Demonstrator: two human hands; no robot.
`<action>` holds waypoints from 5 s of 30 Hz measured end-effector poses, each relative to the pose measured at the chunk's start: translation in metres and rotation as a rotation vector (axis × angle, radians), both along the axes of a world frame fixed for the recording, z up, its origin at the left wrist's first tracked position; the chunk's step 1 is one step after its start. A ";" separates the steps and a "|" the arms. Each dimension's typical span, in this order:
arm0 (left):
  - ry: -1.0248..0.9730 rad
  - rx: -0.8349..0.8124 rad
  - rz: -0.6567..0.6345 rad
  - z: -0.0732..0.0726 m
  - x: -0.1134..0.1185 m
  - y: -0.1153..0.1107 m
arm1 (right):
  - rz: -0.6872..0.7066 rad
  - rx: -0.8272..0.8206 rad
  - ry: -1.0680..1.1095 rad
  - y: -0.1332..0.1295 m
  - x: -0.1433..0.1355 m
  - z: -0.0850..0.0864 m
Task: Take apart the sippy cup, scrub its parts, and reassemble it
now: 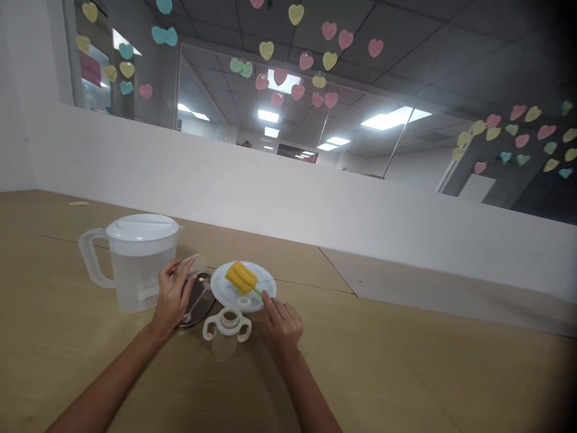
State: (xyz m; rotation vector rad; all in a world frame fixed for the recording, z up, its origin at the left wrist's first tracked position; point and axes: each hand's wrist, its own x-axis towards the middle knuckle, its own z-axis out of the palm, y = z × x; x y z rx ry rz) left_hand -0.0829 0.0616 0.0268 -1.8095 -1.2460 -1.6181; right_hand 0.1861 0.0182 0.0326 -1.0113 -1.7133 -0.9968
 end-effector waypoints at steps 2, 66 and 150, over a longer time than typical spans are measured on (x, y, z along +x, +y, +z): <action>0.109 -0.101 -0.030 -0.004 -0.008 0.009 | -0.037 -0.070 0.015 0.003 0.003 -0.003; 0.127 -0.191 -0.284 0.006 0.021 -0.015 | 0.670 -1.395 0.857 0.022 -0.082 0.104; -0.364 -0.254 -0.254 0.012 0.023 -0.026 | -0.098 -0.996 0.026 -0.042 -0.055 0.162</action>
